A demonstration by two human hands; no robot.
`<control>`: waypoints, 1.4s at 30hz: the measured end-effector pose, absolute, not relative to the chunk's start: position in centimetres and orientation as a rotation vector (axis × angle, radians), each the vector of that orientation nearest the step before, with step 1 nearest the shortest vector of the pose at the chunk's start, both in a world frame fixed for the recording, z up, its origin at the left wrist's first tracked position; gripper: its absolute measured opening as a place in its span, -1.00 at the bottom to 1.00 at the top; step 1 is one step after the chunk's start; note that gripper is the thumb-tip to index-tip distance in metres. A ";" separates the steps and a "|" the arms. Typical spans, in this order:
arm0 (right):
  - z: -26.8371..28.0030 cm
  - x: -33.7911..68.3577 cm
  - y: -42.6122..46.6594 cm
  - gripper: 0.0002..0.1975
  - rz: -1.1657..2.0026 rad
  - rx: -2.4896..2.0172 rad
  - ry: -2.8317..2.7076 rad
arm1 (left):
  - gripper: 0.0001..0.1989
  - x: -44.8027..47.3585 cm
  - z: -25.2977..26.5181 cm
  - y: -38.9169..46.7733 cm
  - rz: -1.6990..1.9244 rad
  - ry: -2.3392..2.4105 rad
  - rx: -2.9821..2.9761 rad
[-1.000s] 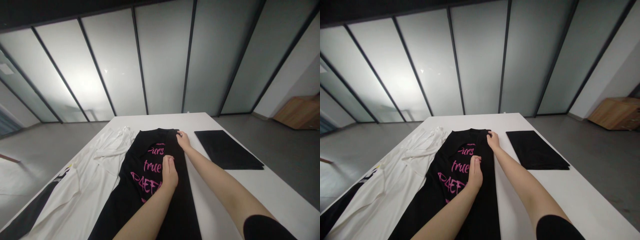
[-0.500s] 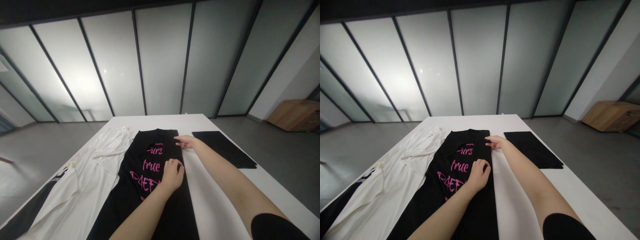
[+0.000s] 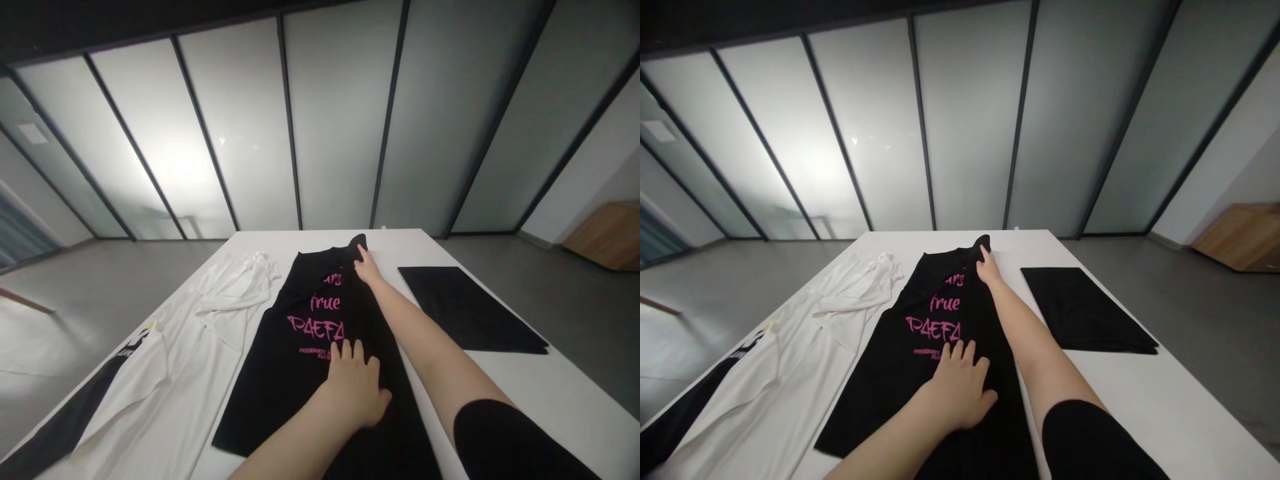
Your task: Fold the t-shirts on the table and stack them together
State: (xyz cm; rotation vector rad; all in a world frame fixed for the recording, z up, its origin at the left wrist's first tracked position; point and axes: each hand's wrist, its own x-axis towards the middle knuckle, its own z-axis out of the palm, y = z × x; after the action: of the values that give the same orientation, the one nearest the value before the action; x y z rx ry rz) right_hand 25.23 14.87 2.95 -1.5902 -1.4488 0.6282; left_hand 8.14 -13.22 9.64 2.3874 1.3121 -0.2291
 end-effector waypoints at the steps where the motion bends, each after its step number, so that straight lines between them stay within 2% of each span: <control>1: 3.0 25.3 14.8 -0.24 0.574 -1.615 -1.473 | -0.26 8.1 9.5 -13.1 -0.244 1.313 2.365; 4: 2.9 24.9 14.1 -0.25 0.451 -1.673 -1.536 | -0.22 8.2 9.0 -13.1 -0.280 1.269 2.311; 9: 2.3 22.6 11.4 -0.41 0.213 -1.873 -1.920 | -0.21 8.6 8.7 -13.4 -0.303 1.264 2.325; 12: 1.8 21.4 9.1 -0.36 0.214 -1.969 -1.941 | -0.28 7.7 9.2 -12.5 -0.288 1.188 2.348; 16: 1.3 20.3 4.2 -0.31 0.182 -2.116 -2.002 | -0.48 4.2 10.1 -9.2 -0.139 1.139 2.318; 19: 0.9 19.6 -0.7 -0.30 0.153 -2.118 -2.097 | -0.56 0.6 10.1 -6.0 -0.016 1.317 2.320; 24: 0.5 20.4 -8.3 -0.32 0.216 -2.104 -2.142 | -0.52 -5.1 9.0 -1.9 -0.042 1.857 2.188; 27: 0.7 22.9 -11.2 -0.32 0.233 -2.141 -2.011 | -0.47 -7.8 8.2 -0.4 -0.004 2.004 2.053; 30: 1.1 25.6 -13.3 -0.30 0.394 -2.035 -1.891 | -0.45 -9.8 7.7 0.4 0.053 1.964 1.958; 35: 2.2 27.2 -16.6 -0.27 0.890 -1.776 -1.786 | -0.44 -11.6 7.1 0.7 0.162 1.860 1.790; 40: 4.5 28.5 -18.3 -0.50 1.131 -1.752 -1.813 | -0.42 -11.9 7.6 0.2 0.172 1.741 1.604; 42: 5.5 30.3 -18.5 -0.53 1.169 -1.772 -1.826 | -0.40 -11.7 8.0 -0.1 0.134 1.698 1.556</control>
State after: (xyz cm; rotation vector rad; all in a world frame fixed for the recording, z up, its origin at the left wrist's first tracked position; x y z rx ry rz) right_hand 30.31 -18.47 5.51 -1.7720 -1.8255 1.1694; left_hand -11.72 -0.13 7.97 1.5559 1.6980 0.1338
